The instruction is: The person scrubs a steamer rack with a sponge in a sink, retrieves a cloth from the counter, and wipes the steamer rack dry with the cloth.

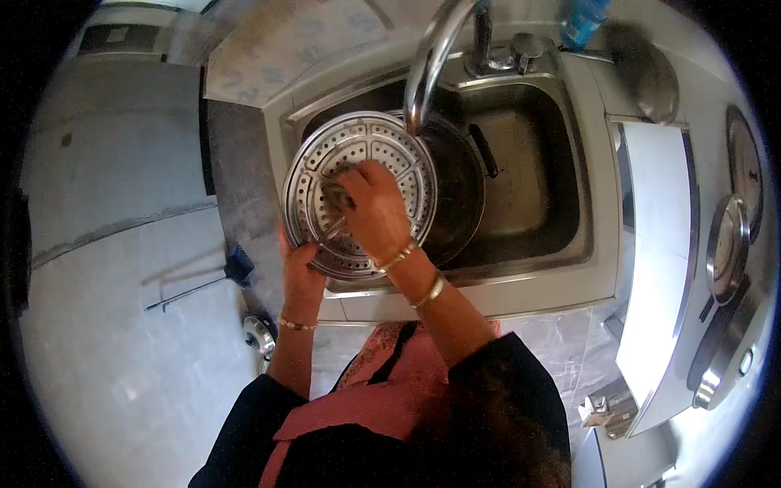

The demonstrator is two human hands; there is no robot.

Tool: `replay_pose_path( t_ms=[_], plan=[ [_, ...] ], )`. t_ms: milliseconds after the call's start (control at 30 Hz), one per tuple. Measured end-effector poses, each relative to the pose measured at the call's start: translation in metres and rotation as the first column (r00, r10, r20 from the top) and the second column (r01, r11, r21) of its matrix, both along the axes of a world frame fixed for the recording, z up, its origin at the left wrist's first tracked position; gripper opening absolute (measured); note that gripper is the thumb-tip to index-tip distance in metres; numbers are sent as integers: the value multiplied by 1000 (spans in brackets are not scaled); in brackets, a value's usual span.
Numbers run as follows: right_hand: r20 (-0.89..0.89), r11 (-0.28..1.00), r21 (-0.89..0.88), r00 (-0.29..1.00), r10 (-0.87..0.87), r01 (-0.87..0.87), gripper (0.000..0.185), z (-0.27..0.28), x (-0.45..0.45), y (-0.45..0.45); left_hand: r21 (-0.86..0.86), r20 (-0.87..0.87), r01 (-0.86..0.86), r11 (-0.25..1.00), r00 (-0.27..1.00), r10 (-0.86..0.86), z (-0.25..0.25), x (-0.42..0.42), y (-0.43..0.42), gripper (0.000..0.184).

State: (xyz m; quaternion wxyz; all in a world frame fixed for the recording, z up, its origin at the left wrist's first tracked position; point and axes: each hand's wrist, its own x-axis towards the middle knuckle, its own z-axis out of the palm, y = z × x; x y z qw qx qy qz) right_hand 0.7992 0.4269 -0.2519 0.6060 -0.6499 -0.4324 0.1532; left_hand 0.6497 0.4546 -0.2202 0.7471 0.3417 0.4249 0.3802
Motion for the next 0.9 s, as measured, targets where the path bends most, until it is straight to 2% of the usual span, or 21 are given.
replay_pose_path(
  t_ms=[33, 133, 267, 300, 400, 433, 467, 533, 567, 667, 700, 767, 800, 867, 900],
  plan=[
    [-33, 997, -67, 999, 21, -23, 31, -2, 0, -6, -6, -22, 0, 1000, 1000, 0, -4, -4, 1, 60],
    [-49, 997, 72, 998, 31, -28, 34, 2, -5, -6, -21, -92, 8, 1000, 996, -10, -14, -10, -2, 60],
    [122, 991, 90, 989, 83, -94, 29, 21, -22, -3, 10, -100, -8, 1000, 995, 9, -5, 0, -5, 60],
    [115, 994, 84, 991, 61, -71, 26, 16, -20, -1, 10, -117, -11, 1000, 993, 12, -1, 1, -6, 60],
    [-28, 989, 34, 989, -144, 145, 24, 17, 23, 17, 14, -197, 24, 1000, 980, -21, -2, -6, -13, 62],
    [-18, 988, 60, 990, -142, 143, 29, 12, 23, 19, 23, -217, 46, 999, 975, -39, -3, -6, -13, 64],
    [-8, 986, 85, 990, -140, 140, 34, 8, 23, 21, 13, -153, 24, 1000, 988, -22, -1, -4, -14, 62],
    [97, 982, 171, 991, -93, 76, 32, 10, -13, 8, -12, -14, -14, 1000, 1000, 14, 1, 3, -11, 59],
    [116, 987, 160, 993, 14, -32, 30, 29, -21, -3, 49, -75, 53, 997, 996, -49, -1, 0, -6, 59],
    [62, 991, 107, 994, -85, 78, 32, 18, 0, 11, 16, -145, 60, 998, 988, -57, 5, 1, -11, 57],
    [73, 994, 33, 992, -107, 104, 30, 23, 23, 17, 38, -205, 73, 997, 977, -63, 4, -2, -13, 57],
    [104, 986, 72, 982, -159, 152, 25, 13, 20, 20, 86, -308, 104, 991, 949, -73, 0, -3, -14, 57],
    [155, 982, 107, 973, -170, 155, 25, 17, 6, 14, 78, -234, 65, 995, 971, -45, 0, 1, -11, 57],
    [233, 993, 81, 970, 63, -84, 27, 30, -24, 0, 28, -109, -9, 1000, 994, 12, 7, 6, -11, 58],
    [187, 989, 144, 982, 17, -45, 28, 37, -29, -10, 23, -121, -3, 1000, 993, 6, 9, 3, -13, 58]
  ],
)
